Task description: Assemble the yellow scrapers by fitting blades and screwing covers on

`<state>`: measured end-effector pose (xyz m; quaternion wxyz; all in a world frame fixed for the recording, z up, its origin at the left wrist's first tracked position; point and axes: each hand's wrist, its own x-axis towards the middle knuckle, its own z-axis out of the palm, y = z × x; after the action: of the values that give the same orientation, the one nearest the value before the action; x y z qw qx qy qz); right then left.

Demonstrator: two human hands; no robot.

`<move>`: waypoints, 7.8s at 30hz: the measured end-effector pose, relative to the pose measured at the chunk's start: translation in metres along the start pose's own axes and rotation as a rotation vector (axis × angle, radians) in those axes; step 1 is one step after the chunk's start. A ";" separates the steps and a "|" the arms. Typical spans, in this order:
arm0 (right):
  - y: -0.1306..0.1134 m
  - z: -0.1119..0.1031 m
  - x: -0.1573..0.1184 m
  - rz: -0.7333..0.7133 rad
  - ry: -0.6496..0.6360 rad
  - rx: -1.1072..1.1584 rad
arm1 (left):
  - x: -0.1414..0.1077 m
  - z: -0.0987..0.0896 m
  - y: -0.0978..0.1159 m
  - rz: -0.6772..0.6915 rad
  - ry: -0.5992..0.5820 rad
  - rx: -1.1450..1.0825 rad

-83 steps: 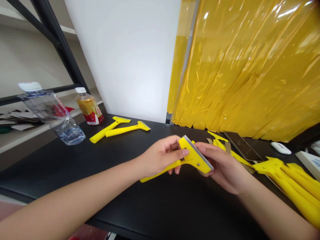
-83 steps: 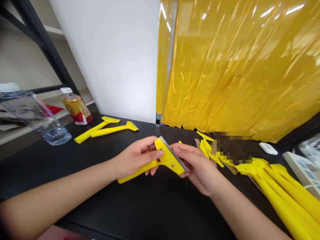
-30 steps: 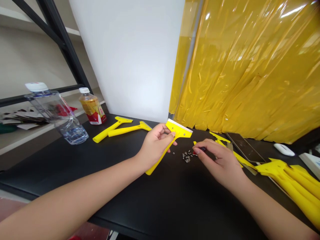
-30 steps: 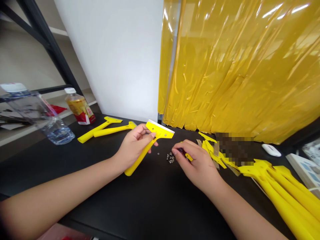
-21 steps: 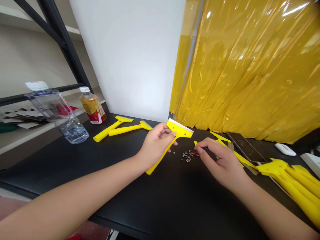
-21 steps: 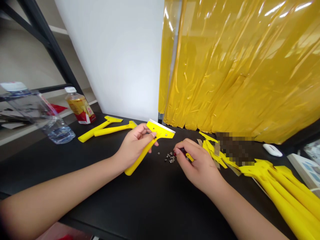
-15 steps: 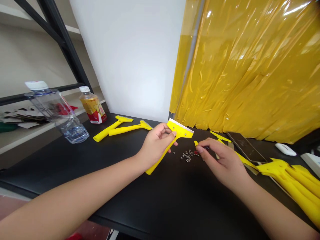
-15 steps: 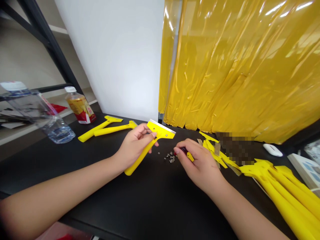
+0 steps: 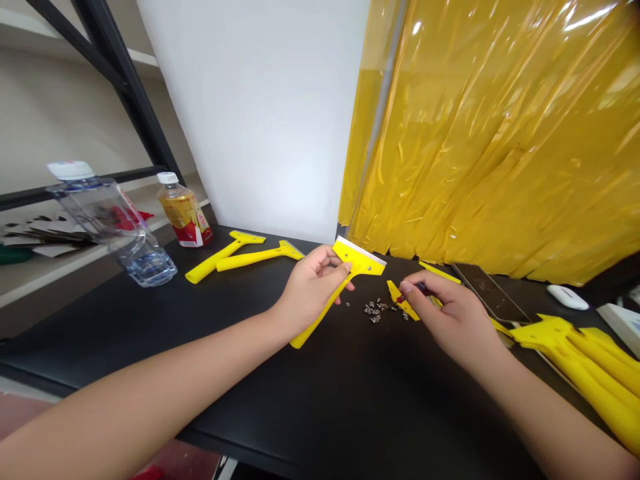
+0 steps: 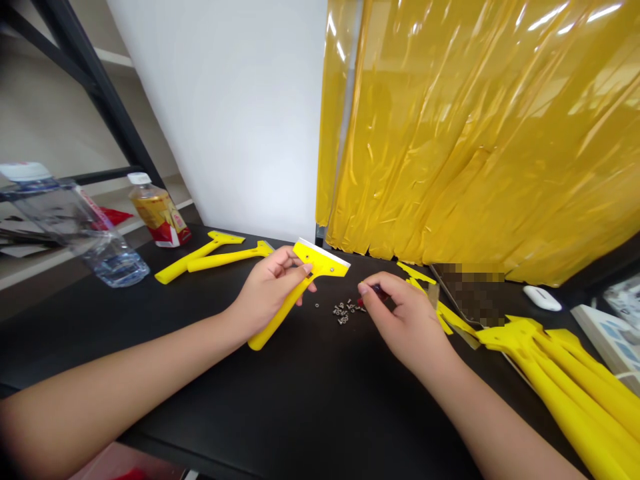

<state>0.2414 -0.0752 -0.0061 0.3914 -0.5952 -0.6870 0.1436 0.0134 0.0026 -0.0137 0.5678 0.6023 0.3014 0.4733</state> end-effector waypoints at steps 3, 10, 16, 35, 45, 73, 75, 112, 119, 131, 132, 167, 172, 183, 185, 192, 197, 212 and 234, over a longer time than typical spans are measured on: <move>0.001 0.001 0.000 -0.018 0.016 0.001 | 0.000 0.000 0.000 -0.001 0.005 0.003; 0.006 0.011 -0.003 -0.158 -0.013 -0.039 | 0.001 -0.001 -0.003 -0.005 0.006 0.007; 0.008 0.012 -0.003 -0.203 -0.009 -0.080 | 0.001 -0.001 -0.001 0.001 0.001 0.011; -0.001 -0.002 -0.004 -0.299 0.033 -0.151 | 0.001 -0.001 -0.001 -0.006 -0.002 -0.007; 0.000 -0.007 -0.002 -0.192 0.058 -0.093 | 0.001 -0.001 -0.001 -0.004 0.004 -0.002; 0.001 -0.017 0.001 -0.172 0.108 -0.202 | 0.001 0.000 0.000 -0.015 0.004 0.004; 0.001 -0.017 0.002 -0.161 0.097 -0.206 | 0.001 -0.001 0.000 -0.017 0.005 0.006; 0.004 -0.018 0.003 -0.157 0.069 -0.227 | 0.001 -0.002 -0.001 -0.013 0.002 0.009; 0.006 -0.018 0.004 -0.133 0.066 -0.264 | 0.001 -0.002 -0.003 -0.012 0.001 0.009; 0.004 -0.017 0.002 -0.128 0.050 -0.224 | 0.002 -0.001 -0.002 -0.017 0.008 0.009; 0.004 -0.017 0.002 -0.133 0.050 -0.226 | 0.002 -0.001 -0.002 -0.017 0.007 0.009; -0.008 -0.020 -0.015 -0.239 0.340 -0.101 | 0.002 -0.002 -0.012 -0.254 -0.151 -0.025; -0.011 -0.012 -0.021 -0.377 0.352 -0.137 | -0.002 0.002 -0.011 -0.279 -0.186 0.018; -0.013 -0.007 -0.018 -0.463 0.302 -0.189 | -0.003 0.003 -0.010 -0.275 -0.196 0.062; -0.013 -0.007 -0.018 -0.490 0.288 -0.210 | -0.003 0.004 -0.010 -0.273 -0.195 0.064; -0.016 -0.008 -0.018 -0.604 0.209 -0.253 | -0.003 0.003 -0.010 -0.272 -0.194 0.061; -0.019 -0.009 -0.020 -0.622 0.196 -0.294 | -0.004 0.004 -0.009 -0.271 -0.200 0.065; -0.022 0.004 -0.020 -0.509 0.236 -0.576 | -0.005 0.003 -0.003 -0.234 -0.101 0.189; -0.019 0.011 -0.020 -0.383 0.228 -0.592 | -0.003 0.002 -0.006 -0.228 -0.064 0.202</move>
<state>0.2202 -0.0959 -0.0083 0.2960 -0.5554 -0.7498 -0.2042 0.0154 -0.0004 -0.0202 0.5638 0.6327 0.3959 0.3536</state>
